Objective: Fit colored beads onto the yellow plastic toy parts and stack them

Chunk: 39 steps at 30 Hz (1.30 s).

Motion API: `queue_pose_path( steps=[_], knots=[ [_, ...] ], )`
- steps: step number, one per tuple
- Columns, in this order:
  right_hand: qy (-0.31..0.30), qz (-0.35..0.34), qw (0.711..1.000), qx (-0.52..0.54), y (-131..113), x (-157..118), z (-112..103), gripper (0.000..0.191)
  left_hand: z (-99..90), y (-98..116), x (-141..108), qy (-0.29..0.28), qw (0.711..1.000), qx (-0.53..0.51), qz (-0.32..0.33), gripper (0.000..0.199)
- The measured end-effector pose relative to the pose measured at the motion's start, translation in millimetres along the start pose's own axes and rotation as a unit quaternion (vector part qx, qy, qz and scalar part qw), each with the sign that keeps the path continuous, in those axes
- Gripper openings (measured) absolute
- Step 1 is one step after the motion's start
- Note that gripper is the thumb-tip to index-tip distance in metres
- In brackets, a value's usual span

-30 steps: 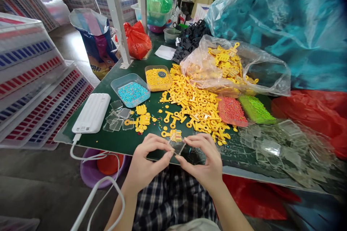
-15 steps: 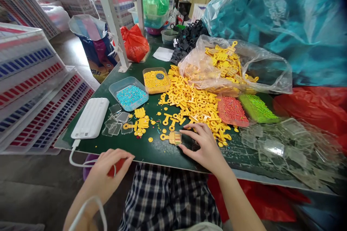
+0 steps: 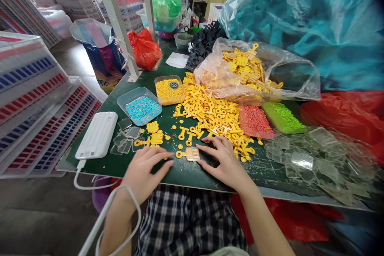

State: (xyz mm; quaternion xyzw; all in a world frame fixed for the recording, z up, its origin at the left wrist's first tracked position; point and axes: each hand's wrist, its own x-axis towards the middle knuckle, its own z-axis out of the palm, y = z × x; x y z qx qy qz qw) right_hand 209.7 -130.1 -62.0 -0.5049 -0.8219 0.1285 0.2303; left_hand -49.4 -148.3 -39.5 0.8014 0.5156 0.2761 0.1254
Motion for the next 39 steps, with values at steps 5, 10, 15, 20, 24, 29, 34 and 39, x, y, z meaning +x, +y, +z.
queue_pose_path(
  steps=[5,10,15,20,24,29,34,39],
  knots=[
    [-0.007,0.002,1.000,-0.006,0,0,0,0.032,35.4,15,28,-0.047,0.998,0.037,0.024,0.026],
    [-0.010,0.010,1.000,-0.012,-2,1,-1,0.030,31.6,13,34,-0.085,0.994,0.057,0.041,0.027],
    [-0.026,0.025,0.999,0.007,-3,5,-3,0.028,24.6,13,48,-0.147,0.984,0.076,0.072,0.026],
    [-0.047,0.017,0.999,0.004,-4,14,-11,0.029,26.4,9,54,-0.157,0.977,0.088,0.115,0.030],
    [-0.075,0.020,0.997,0.010,-7,25,-20,0.027,31.6,-1,53,-0.120,0.982,0.063,0.132,0.031],
    [-0.114,0.052,0.991,0.037,-12,40,-30,0.030,32.7,-6,57,-0.105,0.982,0.061,0.146,0.029],
    [-0.091,0.038,0.994,0.046,-27,35,-36,0.030,26.4,4,52,-0.030,0.985,0.047,0.164,0.025],
    [-0.056,0.049,0.978,0.193,-35,8,-29,0.006,25.3,20,36,0.076,0.974,0.007,0.215,0.013]
  ],
)
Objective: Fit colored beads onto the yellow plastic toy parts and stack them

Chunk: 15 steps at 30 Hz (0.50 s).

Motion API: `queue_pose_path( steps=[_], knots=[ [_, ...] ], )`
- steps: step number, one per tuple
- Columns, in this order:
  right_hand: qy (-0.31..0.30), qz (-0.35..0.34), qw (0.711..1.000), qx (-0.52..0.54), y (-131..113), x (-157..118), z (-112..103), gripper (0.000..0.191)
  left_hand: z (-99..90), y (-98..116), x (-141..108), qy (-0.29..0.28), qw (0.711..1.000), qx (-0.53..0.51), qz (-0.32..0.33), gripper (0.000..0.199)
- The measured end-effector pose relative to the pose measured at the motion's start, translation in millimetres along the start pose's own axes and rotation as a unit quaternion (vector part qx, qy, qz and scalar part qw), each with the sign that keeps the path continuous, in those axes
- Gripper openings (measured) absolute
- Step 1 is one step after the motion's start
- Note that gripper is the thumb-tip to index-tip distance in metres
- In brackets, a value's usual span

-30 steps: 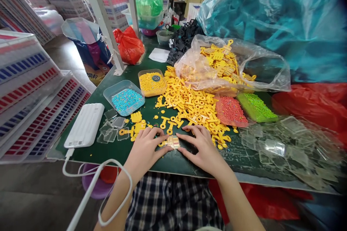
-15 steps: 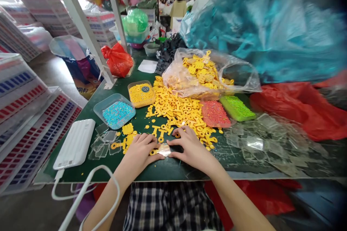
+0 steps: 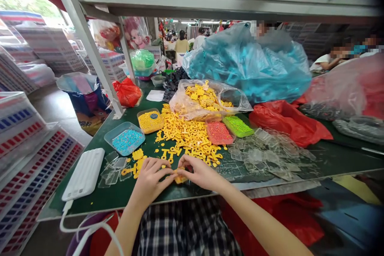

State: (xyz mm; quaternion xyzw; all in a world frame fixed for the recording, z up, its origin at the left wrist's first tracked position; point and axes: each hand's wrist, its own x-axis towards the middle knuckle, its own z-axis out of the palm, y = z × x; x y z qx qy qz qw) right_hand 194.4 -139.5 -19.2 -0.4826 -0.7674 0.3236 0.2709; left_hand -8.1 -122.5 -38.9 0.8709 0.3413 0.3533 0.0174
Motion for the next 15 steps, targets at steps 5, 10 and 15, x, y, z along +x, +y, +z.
queue_pose_path(
  steps=[5,10,15],
  knots=[
    [0.082,0.021,0.996,-0.029,22,19,-57,0.012,6.1,1,-8,0.071,0.990,-0.071,-0.102,0.022],
    [0.273,0.072,0.947,-0.153,37,102,-171,0.040,10.3,-11,-16,0.113,0.940,-0.174,-0.270,0.032],
    [0.254,0.052,0.923,-0.284,36,130,-178,0.041,7.3,-11,-18,0.104,0.914,-0.217,-0.325,0.033]
  ],
)
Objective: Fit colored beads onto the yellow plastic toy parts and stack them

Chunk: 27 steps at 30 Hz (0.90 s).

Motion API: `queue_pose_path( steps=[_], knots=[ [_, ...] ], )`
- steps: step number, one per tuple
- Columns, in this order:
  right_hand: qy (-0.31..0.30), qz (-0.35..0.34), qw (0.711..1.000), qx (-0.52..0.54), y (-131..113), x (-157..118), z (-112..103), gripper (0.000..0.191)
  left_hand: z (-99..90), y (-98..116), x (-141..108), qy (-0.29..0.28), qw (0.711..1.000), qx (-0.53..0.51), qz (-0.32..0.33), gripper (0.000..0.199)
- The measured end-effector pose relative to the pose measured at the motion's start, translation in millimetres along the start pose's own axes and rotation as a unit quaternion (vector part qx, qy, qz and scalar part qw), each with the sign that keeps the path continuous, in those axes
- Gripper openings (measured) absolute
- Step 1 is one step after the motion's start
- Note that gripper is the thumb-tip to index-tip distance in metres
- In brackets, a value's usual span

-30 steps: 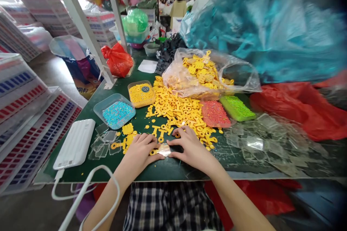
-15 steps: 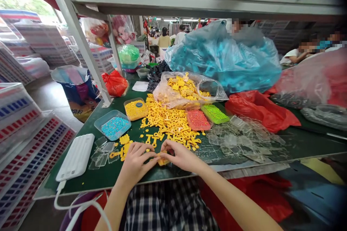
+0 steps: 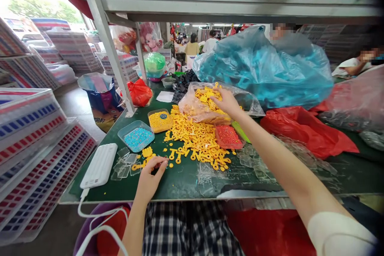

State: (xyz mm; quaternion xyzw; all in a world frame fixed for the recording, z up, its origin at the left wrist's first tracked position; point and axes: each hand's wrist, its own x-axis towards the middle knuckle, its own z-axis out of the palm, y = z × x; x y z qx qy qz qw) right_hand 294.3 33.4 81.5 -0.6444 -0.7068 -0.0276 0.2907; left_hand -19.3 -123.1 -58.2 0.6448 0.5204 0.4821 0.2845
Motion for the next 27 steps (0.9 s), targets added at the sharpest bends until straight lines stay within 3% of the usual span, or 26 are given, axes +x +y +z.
queue_pose_path(
  steps=[6,12,17,23,27],
  knots=[
    [-0.126,-0.129,0.975,-0.127,-8,-72,38,0.017,0.5,8,-5,-0.005,1.000,-0.029,-0.005,0.030],
    [-0.172,-0.150,0.949,-0.216,4,-77,62,0.017,-0.3,12,-5,-0.016,0.999,-0.031,-0.013,0.029],
    [-0.153,-0.155,0.945,-0.246,-1,-79,63,0.021,0.4,10,-5,-0.026,0.999,-0.033,-0.020,0.030],
    [-0.083,-0.139,0.957,-0.239,-21,-100,46,0.038,0.6,10,-6,-0.038,0.999,-0.023,-0.015,0.028],
    [-0.030,-0.187,0.972,-0.140,-52,-131,45,0.034,1.6,10,-6,-0.048,0.999,-0.012,-0.014,0.023]
  ],
)
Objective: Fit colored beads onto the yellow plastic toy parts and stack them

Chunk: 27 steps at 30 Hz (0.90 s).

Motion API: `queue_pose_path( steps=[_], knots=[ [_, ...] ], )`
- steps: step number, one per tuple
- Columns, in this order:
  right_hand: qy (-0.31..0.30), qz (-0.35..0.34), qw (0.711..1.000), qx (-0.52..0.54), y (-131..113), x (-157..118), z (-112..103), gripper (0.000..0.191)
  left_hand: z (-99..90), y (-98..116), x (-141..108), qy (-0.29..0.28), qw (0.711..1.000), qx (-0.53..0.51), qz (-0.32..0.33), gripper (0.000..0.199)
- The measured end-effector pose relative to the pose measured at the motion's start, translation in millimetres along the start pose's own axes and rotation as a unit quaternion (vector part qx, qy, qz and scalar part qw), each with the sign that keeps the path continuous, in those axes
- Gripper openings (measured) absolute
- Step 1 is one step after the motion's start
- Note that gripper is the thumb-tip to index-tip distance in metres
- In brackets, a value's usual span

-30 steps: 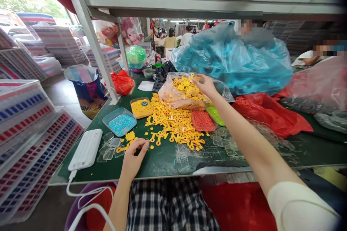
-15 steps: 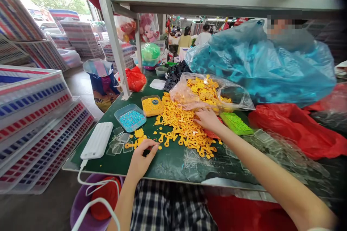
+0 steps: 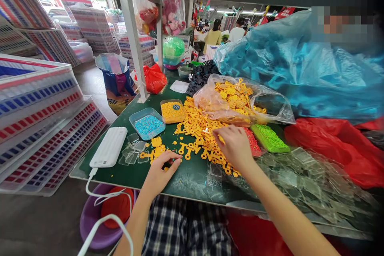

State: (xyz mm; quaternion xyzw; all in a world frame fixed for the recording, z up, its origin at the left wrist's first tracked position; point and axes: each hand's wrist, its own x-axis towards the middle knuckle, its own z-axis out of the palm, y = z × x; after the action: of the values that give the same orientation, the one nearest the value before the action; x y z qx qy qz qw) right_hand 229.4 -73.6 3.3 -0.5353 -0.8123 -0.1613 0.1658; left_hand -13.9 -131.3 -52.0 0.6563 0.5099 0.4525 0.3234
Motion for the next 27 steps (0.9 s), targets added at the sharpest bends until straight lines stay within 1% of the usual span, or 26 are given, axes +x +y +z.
queue_pose_path(
  steps=[2,3,5,7,9,11,13,14,15,17,19,21,22,24,27],
  knots=[
    [0.021,-0.070,0.993,0.092,-27,-10,1,0.028,0.5,-1,0,-0.007,1.000,-0.002,0.003,0.024],
    [0.023,-0.106,0.985,0.132,-41,-14,2,0.025,0.6,-1,0,-0.010,1.000,-0.007,0.005,0.027],
    [0.035,-0.159,0.969,0.184,-65,-21,5,0.022,0.5,-3,0,-0.028,0.999,-0.019,0.009,0.029],
    [0.057,-0.197,0.955,0.213,-81,-25,9,0.020,0.1,-4,0,-0.064,0.998,-0.021,0.007,0.019],
    [0.072,-0.221,0.943,0.237,-86,-24,11,0.021,-0.3,-4,0,-0.091,0.996,-0.014,-0.004,0.012],
    [0.054,-0.223,0.937,0.264,-82,-18,13,0.021,-0.4,-3,0,-0.093,0.995,-0.007,-0.020,0.013],
    [0.007,-0.201,0.940,0.277,-70,-9,17,0.022,-0.1,-1,1,-0.083,0.996,-0.010,-0.036,0.015],
    [-0.022,-0.179,0.947,0.265,-61,-2,20,0.022,0.1,0,1,-0.081,0.996,-0.015,-0.043,0.016],
    [-0.048,-0.150,0.958,0.240,-51,5,25,0.024,0.2,1,1,-0.080,0.995,-0.020,-0.051,0.017],
    [-0.079,-0.071,0.982,0.158,-29,20,38,0.026,0.6,1,1,-0.080,0.994,-0.030,-0.065,0.017],
    [-0.082,0.001,0.992,0.097,-9,33,53,0.034,0.9,1,2,-0.081,0.993,-0.034,-0.073,0.018],
    [-0.081,0.041,0.994,0.067,4,40,68,0.046,1.3,1,2,-0.084,0.993,-0.036,-0.074,0.019],
    [-0.086,0.048,0.993,0.059,7,41,73,0.051,1.5,1,2,-0.086,0.993,-0.036,-0.074,0.019],
    [-0.101,0.034,0.993,0.058,6,39,80,0.053,1.9,0,2,-0.089,0.993,-0.035,-0.074,0.019],
    [-0.118,-0.020,0.989,0.082,-4,31,79,0.045,2.1,0,3,-0.092,0.993,-0.028,-0.069,0.022]
  ],
)
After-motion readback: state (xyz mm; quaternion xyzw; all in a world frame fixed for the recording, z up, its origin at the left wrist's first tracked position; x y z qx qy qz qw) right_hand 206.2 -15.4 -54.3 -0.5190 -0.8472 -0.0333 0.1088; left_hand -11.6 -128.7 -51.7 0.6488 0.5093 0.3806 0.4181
